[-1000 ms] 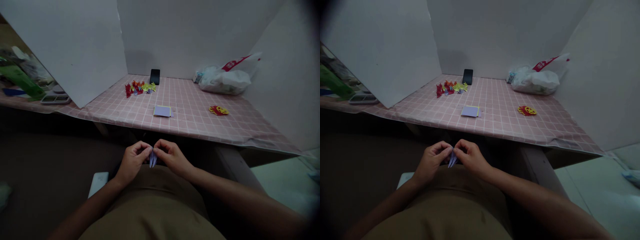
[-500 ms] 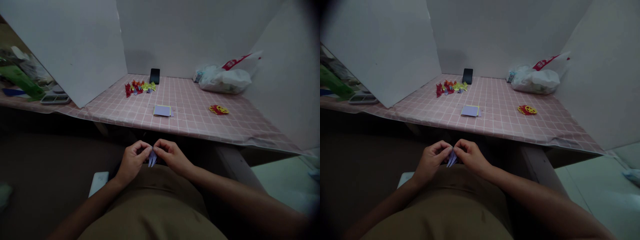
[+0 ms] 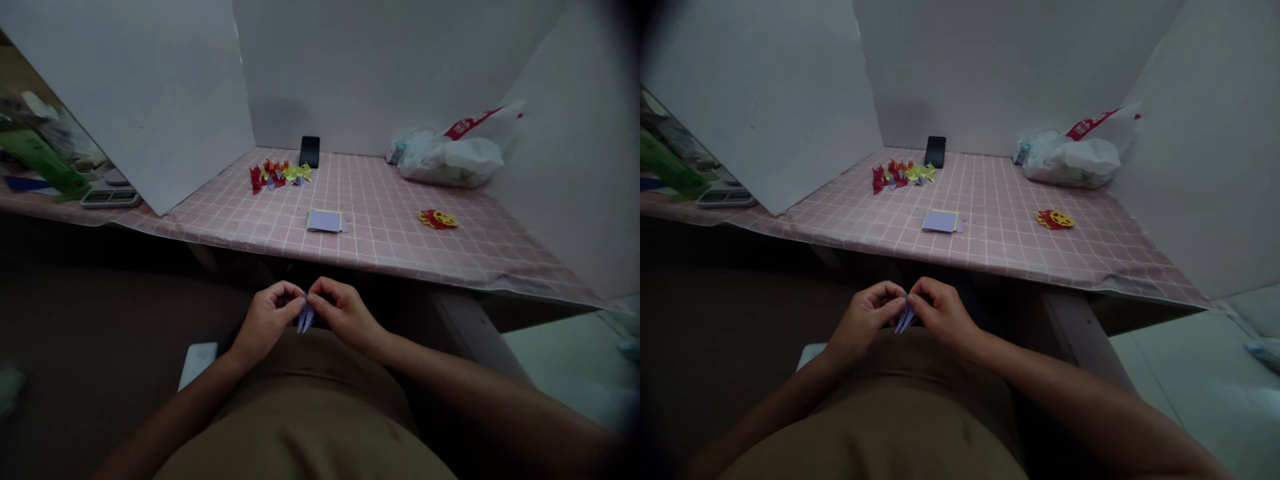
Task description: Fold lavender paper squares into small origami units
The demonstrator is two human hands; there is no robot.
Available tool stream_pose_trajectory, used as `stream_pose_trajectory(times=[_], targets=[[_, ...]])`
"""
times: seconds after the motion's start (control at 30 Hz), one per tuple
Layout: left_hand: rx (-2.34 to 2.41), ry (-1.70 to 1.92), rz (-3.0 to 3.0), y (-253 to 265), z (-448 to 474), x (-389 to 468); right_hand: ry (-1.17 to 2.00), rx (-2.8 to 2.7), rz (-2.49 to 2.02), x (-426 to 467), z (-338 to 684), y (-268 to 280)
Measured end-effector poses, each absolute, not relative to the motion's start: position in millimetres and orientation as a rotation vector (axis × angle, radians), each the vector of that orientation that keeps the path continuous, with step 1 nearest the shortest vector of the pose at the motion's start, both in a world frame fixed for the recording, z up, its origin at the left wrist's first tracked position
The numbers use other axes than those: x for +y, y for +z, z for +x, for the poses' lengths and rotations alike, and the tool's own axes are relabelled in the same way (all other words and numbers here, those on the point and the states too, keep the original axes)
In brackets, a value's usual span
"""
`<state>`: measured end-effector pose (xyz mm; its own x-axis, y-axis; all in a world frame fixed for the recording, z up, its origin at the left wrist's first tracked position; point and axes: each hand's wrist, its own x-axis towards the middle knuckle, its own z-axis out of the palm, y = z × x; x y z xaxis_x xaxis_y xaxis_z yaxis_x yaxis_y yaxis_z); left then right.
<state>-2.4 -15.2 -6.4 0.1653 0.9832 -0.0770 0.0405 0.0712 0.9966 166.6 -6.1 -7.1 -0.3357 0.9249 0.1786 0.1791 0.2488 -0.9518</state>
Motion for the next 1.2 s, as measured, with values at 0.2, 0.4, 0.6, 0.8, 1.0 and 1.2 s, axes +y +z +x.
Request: stream_pose_trajectory(times=[0.2,0.4,0.6,0.8,1.0,1.2], targets=[[1.151,0.956,1.246,-2.6,-2.6,-13.8,1.271,-1.685,-1.028,-2.5,168.9,-4.4],[1.199,0.919,1.281,-3.5,-1.7,-15.1,1.366,-1.660,-1.017,-0.5,169.4,-2.8],[1.192,0.915,1.302,-3.8,-1.9,-14.9,1.362,-1.679,-1.023,0.4,169.0,-3.6],[1.200,0.885,1.309,-6.8,-2.3,-15.1,1.333,-1.709,-1.045,2.5,169.1,-4.7],[1.115,0.893,1.260,-9.1,-3.9,-13.8,1.401,-1.644,-1.043,2.8,169.1,-5.1],[1.064,0.951,1.202,-13.7,-3.2,-11.6,1.392,-1.642,-1.003,0.5,168.6,-4.2]])
